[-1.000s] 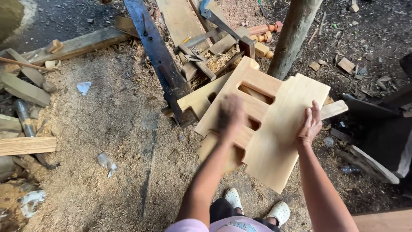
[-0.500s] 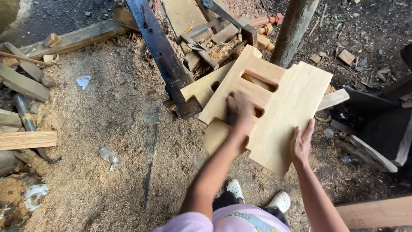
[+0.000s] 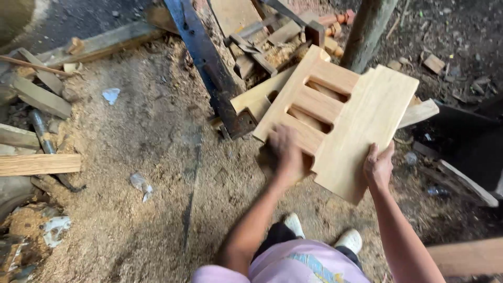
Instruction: The person sands a light-colored wooden board with three rectangular cutouts using a sanding block. They work on the flat surfaces and the edges of the cutouts, flipping the board over to sand the other side as well.
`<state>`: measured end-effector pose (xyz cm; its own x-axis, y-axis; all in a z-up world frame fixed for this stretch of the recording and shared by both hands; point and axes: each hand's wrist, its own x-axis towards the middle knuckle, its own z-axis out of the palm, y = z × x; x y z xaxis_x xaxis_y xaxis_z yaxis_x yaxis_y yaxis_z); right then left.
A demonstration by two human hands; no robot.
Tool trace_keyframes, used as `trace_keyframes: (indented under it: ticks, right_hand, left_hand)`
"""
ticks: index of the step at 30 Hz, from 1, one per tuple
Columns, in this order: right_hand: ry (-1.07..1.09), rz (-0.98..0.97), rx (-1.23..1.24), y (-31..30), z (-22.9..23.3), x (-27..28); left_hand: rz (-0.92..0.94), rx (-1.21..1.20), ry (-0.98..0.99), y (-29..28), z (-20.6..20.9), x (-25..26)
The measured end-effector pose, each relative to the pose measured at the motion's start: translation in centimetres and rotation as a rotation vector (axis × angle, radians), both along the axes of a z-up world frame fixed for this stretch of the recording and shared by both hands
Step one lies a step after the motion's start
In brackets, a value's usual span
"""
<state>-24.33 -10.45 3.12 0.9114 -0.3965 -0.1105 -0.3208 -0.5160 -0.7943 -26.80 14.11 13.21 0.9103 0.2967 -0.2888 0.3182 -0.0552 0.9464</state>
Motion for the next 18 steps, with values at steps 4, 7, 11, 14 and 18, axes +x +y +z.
trace_keyframes:
  ticks: [4, 7, 11, 14, 18]
  right_hand:
    - [0.102, -0.061, 0.074, -0.1, -0.1, 0.3]
    - [0.131, -0.057, 0.053, -0.3, -0.2, 0.1]
    - [0.123, -0.096, 0.062, 0.3, 1.1, 0.4]
    - [0.129, -0.084, 0.033, -0.3, -0.1, 0.3]
    - [0.093, -0.094, 0.030, -0.3, -0.2, 0.4]
  left_hand:
    - [-0.279, 0.629, -0.305, -2.6, -9.7, -2.3]
    - [-0.454, 1.036, -0.502, 0.7, -14.7, -0.3]
    - [-0.193, 1.378, -0.495, 6.7, -14.9, 3.6]
    - [-0.270, 1.053, -0.546, -1.2, -13.4, -0.2]
    - [-0.825, 1.240, -0.233, -6.2, -7.9, 0.0]
